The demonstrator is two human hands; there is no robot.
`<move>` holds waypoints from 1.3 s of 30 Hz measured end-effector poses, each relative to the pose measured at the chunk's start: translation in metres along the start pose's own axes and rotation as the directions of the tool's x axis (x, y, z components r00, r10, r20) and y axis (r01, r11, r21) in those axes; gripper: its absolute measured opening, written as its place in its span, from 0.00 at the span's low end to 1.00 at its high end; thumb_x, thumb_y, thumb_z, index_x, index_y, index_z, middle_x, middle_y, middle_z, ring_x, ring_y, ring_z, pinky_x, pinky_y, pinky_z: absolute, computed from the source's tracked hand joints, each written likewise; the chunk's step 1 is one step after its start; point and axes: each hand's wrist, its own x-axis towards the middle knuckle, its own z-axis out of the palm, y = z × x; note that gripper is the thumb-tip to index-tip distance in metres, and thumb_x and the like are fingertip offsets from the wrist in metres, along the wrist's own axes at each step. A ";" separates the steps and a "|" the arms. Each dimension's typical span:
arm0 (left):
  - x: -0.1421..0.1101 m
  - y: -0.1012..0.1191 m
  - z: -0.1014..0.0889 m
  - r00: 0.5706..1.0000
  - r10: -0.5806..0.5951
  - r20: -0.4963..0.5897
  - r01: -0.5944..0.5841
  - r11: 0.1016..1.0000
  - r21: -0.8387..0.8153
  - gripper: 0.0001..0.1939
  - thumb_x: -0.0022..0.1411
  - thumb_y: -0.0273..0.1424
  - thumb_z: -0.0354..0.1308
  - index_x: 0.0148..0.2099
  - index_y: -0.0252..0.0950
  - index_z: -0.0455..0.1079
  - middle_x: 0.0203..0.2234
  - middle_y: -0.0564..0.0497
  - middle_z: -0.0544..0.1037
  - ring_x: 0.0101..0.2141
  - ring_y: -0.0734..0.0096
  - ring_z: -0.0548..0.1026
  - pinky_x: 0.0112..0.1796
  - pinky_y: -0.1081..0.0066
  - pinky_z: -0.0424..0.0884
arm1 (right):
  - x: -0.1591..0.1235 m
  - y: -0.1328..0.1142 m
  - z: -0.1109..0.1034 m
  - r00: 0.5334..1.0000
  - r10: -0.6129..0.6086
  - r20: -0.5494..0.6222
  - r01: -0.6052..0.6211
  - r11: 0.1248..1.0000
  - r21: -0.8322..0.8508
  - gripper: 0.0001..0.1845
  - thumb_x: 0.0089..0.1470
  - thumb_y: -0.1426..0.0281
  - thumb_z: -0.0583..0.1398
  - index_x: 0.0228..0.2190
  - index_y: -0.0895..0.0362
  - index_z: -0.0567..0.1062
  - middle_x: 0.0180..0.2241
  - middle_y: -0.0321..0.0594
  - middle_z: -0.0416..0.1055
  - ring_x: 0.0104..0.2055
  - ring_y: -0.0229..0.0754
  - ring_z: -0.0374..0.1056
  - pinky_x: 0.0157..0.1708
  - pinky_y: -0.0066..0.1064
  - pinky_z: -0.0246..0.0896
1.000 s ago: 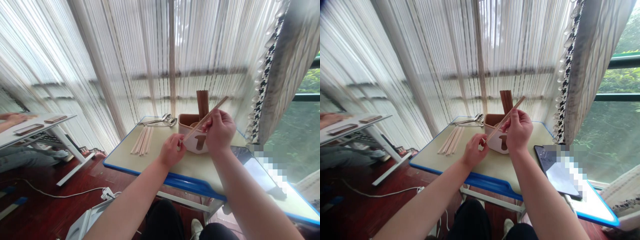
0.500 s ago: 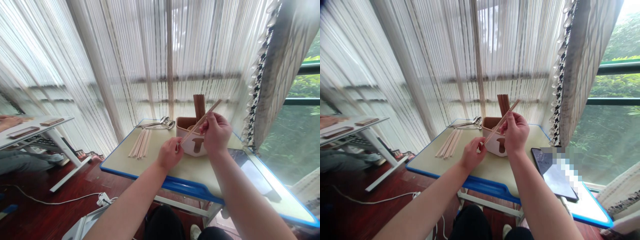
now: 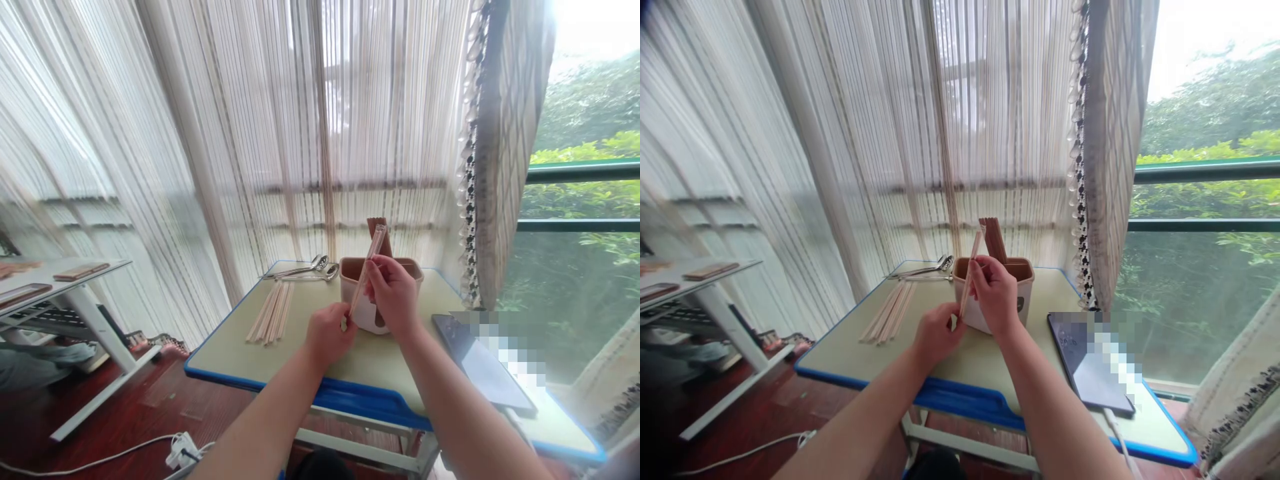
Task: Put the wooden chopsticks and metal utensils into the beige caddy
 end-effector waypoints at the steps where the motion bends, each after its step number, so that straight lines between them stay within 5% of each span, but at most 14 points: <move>1: 0.000 0.000 0.000 1.000 -0.004 0.001 0.004 1.000 -0.002 0.07 0.49 0.23 0.53 0.32 0.38 0.67 0.25 0.55 0.74 0.21 0.77 0.67 0.28 0.75 0.63 | 0.000 0.000 0.000 1.000 0.000 0.000 0.000 1.000 -0.002 0.14 0.51 0.58 0.59 0.34 0.55 0.72 0.16 0.31 0.67 0.15 0.33 0.61 0.14 0.24 0.58; 7: 0.000 0.001 -0.001 1.000 -0.011 0.003 0.011 1.000 0.006 0.07 0.49 0.23 0.53 0.32 0.38 0.67 0.25 0.55 0.75 0.21 0.77 0.68 0.28 0.75 0.63 | 0.000 0.002 -0.001 1.000 -0.025 0.010 0.025 0.998 -0.054 0.14 0.52 0.58 0.59 0.34 0.56 0.72 0.16 0.31 0.67 0.15 0.33 0.62 0.15 0.24 0.59; 12: 0.000 0.000 0.001 0.999 -0.003 -0.039 0.005 0.999 0.035 0.09 0.51 0.23 0.53 0.36 0.38 0.68 0.28 0.54 0.76 0.22 0.77 0.69 0.28 0.75 0.66 | 0.001 0.003 -0.005 0.987 -0.160 0.031 0.163 0.961 -0.222 0.12 0.52 0.61 0.59 0.33 0.56 0.73 0.19 0.33 0.69 0.18 0.34 0.65 0.20 0.25 0.62; 16: 0.001 -0.002 0.003 0.995 0.046 -0.094 -0.045 0.999 0.010 0.12 0.54 0.24 0.53 0.42 0.39 0.69 0.32 0.53 0.78 0.21 0.78 0.70 0.29 0.75 0.68 | 0.003 0.002 -0.009 0.975 -0.222 0.026 0.223 0.961 -0.165 0.10 0.54 0.62 0.58 0.34 0.55 0.72 0.22 0.33 0.70 0.21 0.34 0.65 0.22 0.26 0.63; 20: 0.001 -0.003 0.002 0.985 0.084 -0.151 -0.085 0.996 -0.001 0.13 0.56 0.26 0.54 0.45 0.38 0.68 0.34 0.53 0.78 0.20 0.80 0.69 0.28 0.75 0.69 | 0.005 -0.002 -0.015 0.954 -0.249 -0.168 0.246 0.969 -0.039 0.09 0.56 0.62 0.56 0.35 0.54 0.69 0.20 0.30 0.66 0.19 0.32 0.62 0.19 0.25 0.59; 24: 0.001 -0.001 -0.001 0.982 0.096 -0.165 -0.094 0.995 0.020 0.11 0.56 0.25 0.53 0.43 0.37 0.68 0.32 0.52 0.78 0.20 0.80 0.69 0.29 0.75 0.68 | 0.010 -0.007 -0.020 0.875 -0.259 -0.409 0.284 0.959 0.002 0.09 0.57 0.60 0.54 0.34 0.53 0.66 0.18 0.27 0.60 0.17 0.31 0.58 0.18 0.25 0.55; 31: 0.002 0.000 -0.002 0.981 0.069 -0.182 -0.065 0.998 0.027 0.07 0.56 0.25 0.53 0.38 0.36 0.67 0.29 0.53 0.75 0.20 0.80 0.68 0.28 0.76 0.66 | 0.019 -0.004 -0.029 0.800 -0.253 -0.544 0.273 0.961 -0.045 0.11 0.57 0.59 0.52 0.32 0.53 0.67 0.18 0.28 0.57 0.17 0.32 0.55 0.17 0.26 0.52; 35: 0.003 0.001 -0.002 0.984 0.057 -0.170 -0.054 0.998 0.024 0.07 0.56 0.24 0.53 0.38 0.37 0.67 0.30 0.53 0.75 0.21 0.81 0.68 0.28 0.76 0.66 | 0.020 0.001 -0.032 0.827 -0.288 -0.482 0.198 0.953 -0.230 0.13 0.57 0.59 0.52 0.32 0.55 0.70 0.22 0.33 0.63 0.23 0.36 0.61 0.24 0.28 0.57; 39: 0.005 0.003 -0.005 0.985 0.043 -0.167 -0.044 0.999 -0.004 0.11 0.56 0.23 0.52 0.42 0.37 0.67 0.33 0.52 0.76 0.20 0.81 0.67 0.28 0.76 0.67 | 0.021 0.007 -0.027 0.908 -0.297 -0.294 0.182 0.915 -0.361 0.13 0.57 0.61 0.53 0.33 0.55 0.72 0.25 0.35 0.67 0.27 0.37 0.63 0.28 0.29 0.59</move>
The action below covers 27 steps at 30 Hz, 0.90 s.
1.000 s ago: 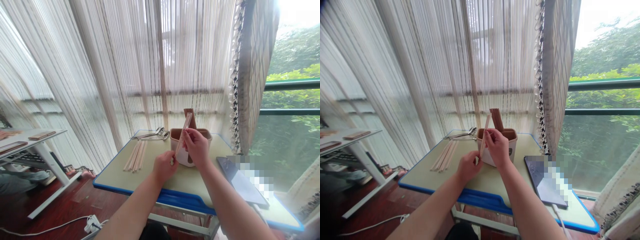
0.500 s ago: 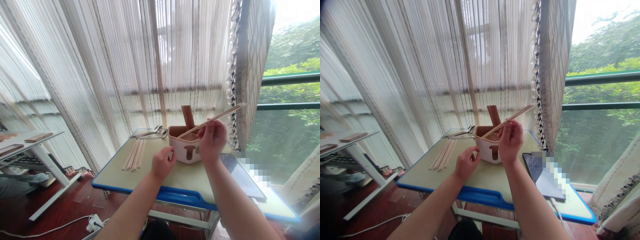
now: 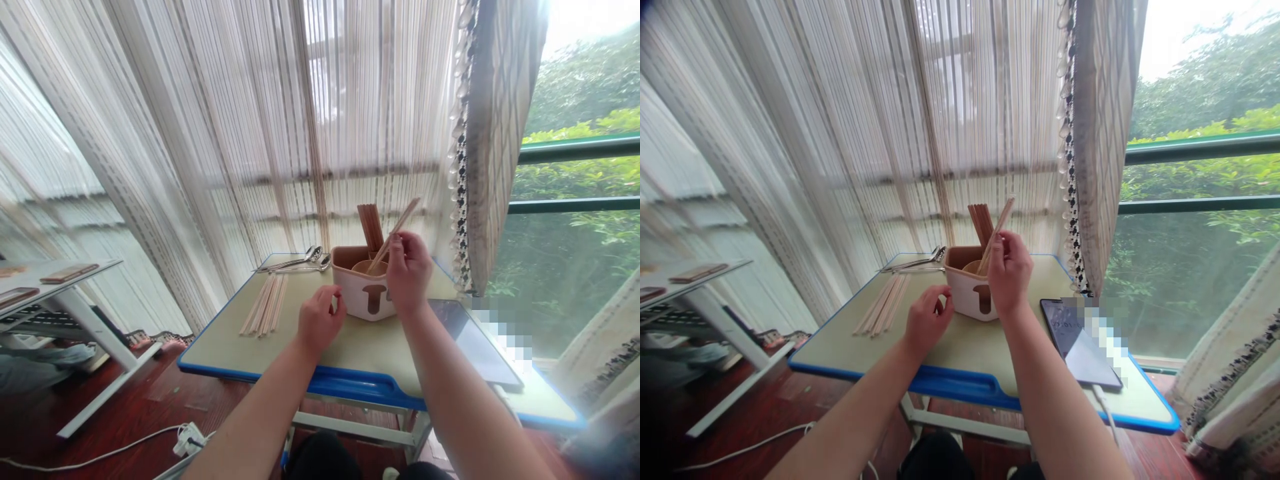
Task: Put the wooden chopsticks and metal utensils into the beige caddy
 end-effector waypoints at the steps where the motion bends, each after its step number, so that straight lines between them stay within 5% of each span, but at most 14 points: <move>1: 0.000 0.001 -0.001 1.000 -0.007 0.004 0.007 1.000 -0.006 0.11 0.56 0.24 0.52 0.42 0.37 0.67 0.33 0.52 0.76 0.20 0.82 0.67 0.28 0.76 0.67 | -0.001 0.001 0.002 0.998 -0.015 0.056 0.016 1.000 -0.010 0.13 0.57 0.61 0.53 0.33 0.55 0.72 0.26 0.36 0.68 0.27 0.37 0.63 0.28 0.29 0.59; 7: 0.002 0.005 -0.007 0.990 -0.120 -0.077 0.110 0.987 -0.117 0.15 0.53 0.25 0.53 0.45 0.38 0.62 0.34 0.54 0.74 0.19 0.82 0.66 0.26 0.76 0.66 | -0.003 0.008 0.010 0.920 -0.150 0.361 0.203 0.973 -0.113 0.13 0.56 0.62 0.53 0.34 0.55 0.75 0.33 0.41 0.73 0.35 0.42 0.66 0.37 0.35 0.61; 11: 0.033 0.011 -0.009 0.962 -0.140 -0.234 0.077 0.963 -0.259 0.20 0.54 0.26 0.52 0.50 0.37 0.57 0.39 0.50 0.72 0.25 0.80 0.68 0.26 0.76 0.66 | -0.006 0.011 0.011 0.857 -0.132 0.499 0.265 0.942 -0.206 0.10 0.54 0.65 0.56 0.32 0.53 0.77 0.30 0.40 0.76 0.38 0.47 0.66 0.39 0.38 0.61; 17: 0.085 0.015 -0.001 0.942 0.013 -0.335 -0.066 0.987 -0.149 0.23 0.54 0.27 0.52 0.54 0.35 0.60 0.41 0.46 0.73 0.43 0.65 0.69 0.43 0.63 0.68 | -0.006 0.007 0.009 0.828 -0.092 0.554 0.258 0.938 -0.231 0.08 0.52 0.66 0.58 0.30 0.52 0.79 0.30 0.38 0.76 0.35 0.43 0.67 0.38 0.36 0.61; 21: 0.079 0.006 0.011 0.962 0.015 -0.271 -0.067 0.981 -0.184 0.21 0.59 0.29 0.50 0.55 0.35 0.61 0.43 0.45 0.73 0.47 0.63 0.68 0.47 0.61 0.66 | -0.006 0.005 0.008 0.817 -0.110 0.565 0.317 0.905 -0.282 0.09 0.53 0.67 0.58 0.31 0.52 0.79 0.32 0.38 0.76 0.37 0.44 0.66 0.40 0.36 0.60; 27: 0.068 -0.004 0.020 0.966 0.003 -0.258 -0.056 0.978 -0.199 0.11 0.62 0.32 0.49 0.42 0.35 0.69 0.37 0.47 0.76 0.45 0.64 0.70 0.49 0.61 0.65 | -0.009 0.006 0.008 0.790 -0.129 0.599 0.381 0.869 -0.316 0.10 0.54 0.67 0.57 0.31 0.52 0.79 0.33 0.38 0.76 0.38 0.46 0.64 0.42 0.37 0.58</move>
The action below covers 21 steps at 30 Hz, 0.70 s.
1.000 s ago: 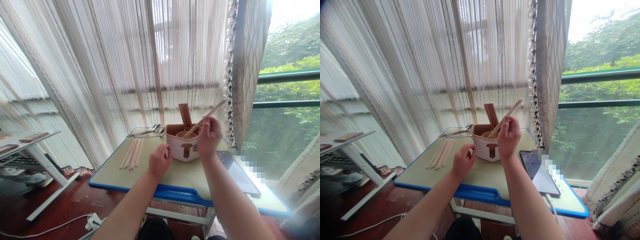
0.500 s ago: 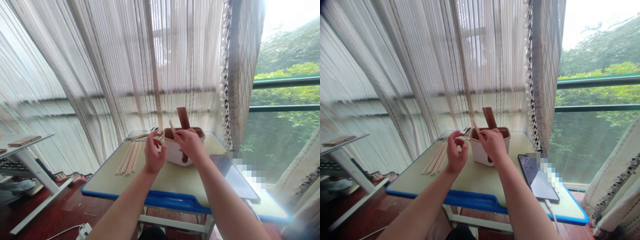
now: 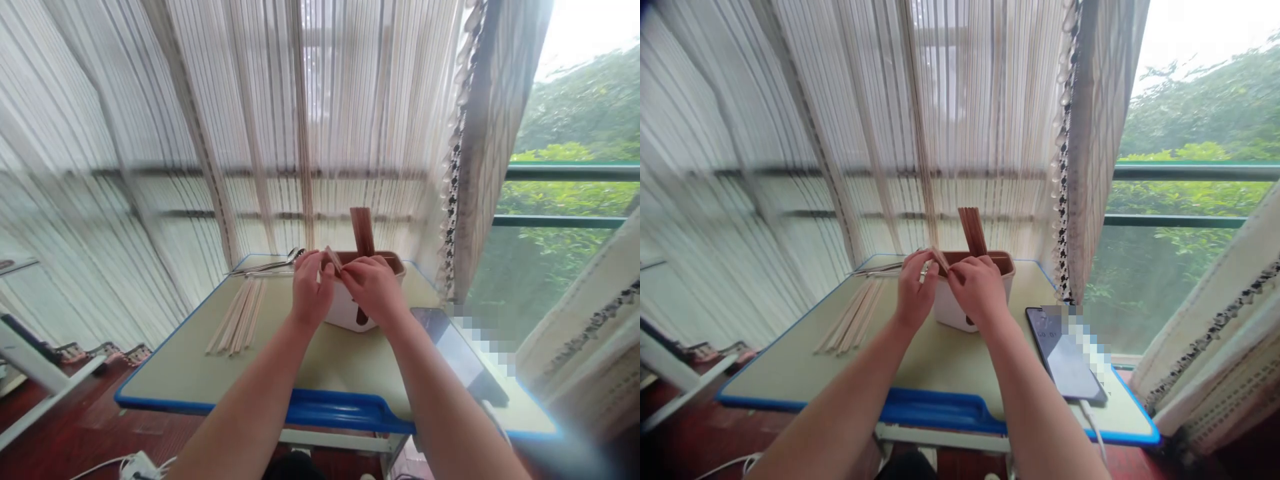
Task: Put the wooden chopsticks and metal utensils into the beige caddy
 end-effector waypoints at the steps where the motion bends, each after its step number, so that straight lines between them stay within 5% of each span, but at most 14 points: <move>1: 0.000 0.000 0.001 1.000 -0.002 0.004 0.002 1.000 -0.002 0.10 0.62 0.32 0.50 0.41 0.35 0.70 0.36 0.47 0.76 0.45 0.65 0.70 0.49 0.62 0.66 | 0.000 0.000 0.001 1.000 -0.001 -0.003 0.001 1.000 0.007 0.10 0.54 0.67 0.57 0.31 0.52 0.79 0.33 0.38 0.76 0.38 0.46 0.64 0.42 0.37 0.58; 12: 0.003 0.005 0.009 1.000 0.007 -0.017 -0.007 1.000 -0.021 0.06 0.59 0.31 0.55 0.34 0.36 0.72 0.33 0.49 0.77 0.40 0.68 0.72 0.48 0.63 0.66 | 0.000 -0.001 0.000 0.997 0.053 -0.053 -0.054 0.998 -0.022 0.10 0.51 0.66 0.57 0.32 0.53 0.79 0.34 0.39 0.76 0.40 0.48 0.63 0.43 0.39 0.57; 21: 0.004 0.005 0.007 0.999 0.002 -0.040 -0.001 1.000 0.006 0.07 0.58 0.33 0.58 0.34 0.35 0.73 0.32 0.48 0.77 0.39 0.68 0.72 0.45 0.64 0.68 | 0.000 0.004 0.001 0.994 0.101 -0.039 -0.101 0.995 -0.005 0.14 0.48 0.76 0.54 0.27 0.53 0.79 0.30 0.36 0.76 0.39 0.45 0.63 0.43 0.37 0.58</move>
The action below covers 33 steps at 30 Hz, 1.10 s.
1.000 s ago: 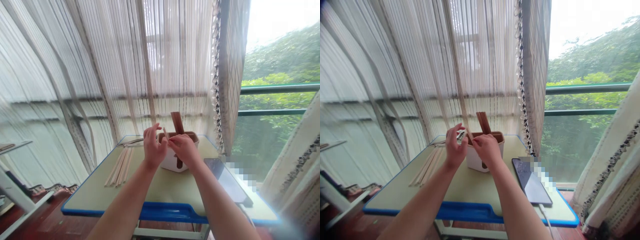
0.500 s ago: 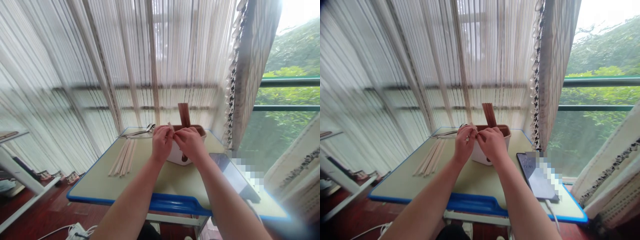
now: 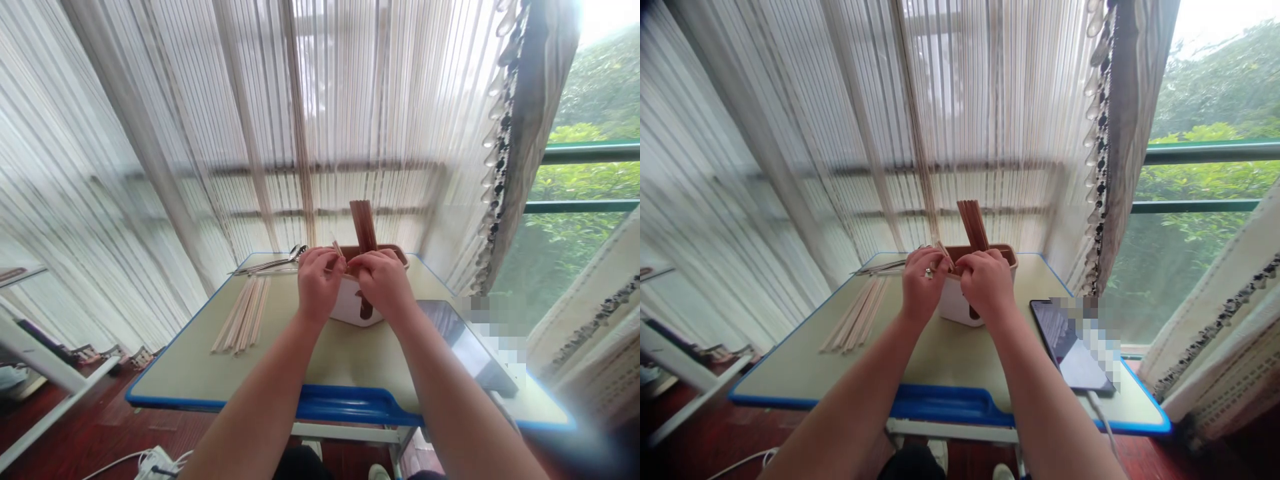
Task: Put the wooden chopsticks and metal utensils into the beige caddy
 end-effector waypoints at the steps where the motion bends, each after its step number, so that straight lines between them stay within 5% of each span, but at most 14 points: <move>1: 0.000 0.000 0.000 1.000 0.008 0.008 -0.008 1.000 -0.004 0.07 0.58 0.33 0.58 0.34 0.35 0.73 0.33 0.48 0.77 0.40 0.68 0.71 0.46 0.64 0.67 | 0.000 0.000 0.000 1.000 0.002 0.009 -0.002 1.000 -0.001 0.14 0.48 0.75 0.54 0.27 0.53 0.80 0.29 0.36 0.76 0.38 0.45 0.63 0.43 0.37 0.58; 9: 0.003 0.004 0.000 0.999 0.049 0.011 -0.048 0.998 -0.046 0.07 0.59 0.33 0.57 0.39 0.37 0.74 0.34 0.48 0.76 0.40 0.68 0.70 0.45 0.65 0.67 | -0.001 -0.006 -0.003 0.998 0.048 0.026 -0.050 0.998 0.047 0.13 0.47 0.72 0.56 0.27 0.52 0.81 0.25 0.38 0.75 0.38 0.45 0.66 0.41 0.37 0.61; 21: -0.003 0.008 -0.001 0.998 -0.040 0.047 0.042 0.998 -0.047 0.10 0.63 0.33 0.51 0.38 0.36 0.72 0.36 0.49 0.76 0.41 0.69 0.71 0.47 0.65 0.65 | 0.000 -0.008 -0.006 0.995 0.072 0.073 -0.075 0.996 0.039 0.14 0.47 0.72 0.55 0.27 0.51 0.81 0.25 0.38 0.75 0.40 0.45 0.67 0.42 0.37 0.62; 33: -0.007 0.006 -0.003 0.995 -0.064 -0.074 0.069 0.996 0.065 0.07 0.62 0.30 0.51 0.39 0.36 0.68 0.36 0.48 0.73 0.42 0.67 0.69 0.46 0.63 0.64 | -0.002 -0.010 -0.006 0.997 0.081 0.017 -0.081 0.996 0.048 0.13 0.47 0.70 0.55 0.28 0.53 0.81 0.27 0.39 0.76 0.39 0.45 0.69 0.43 0.37 0.63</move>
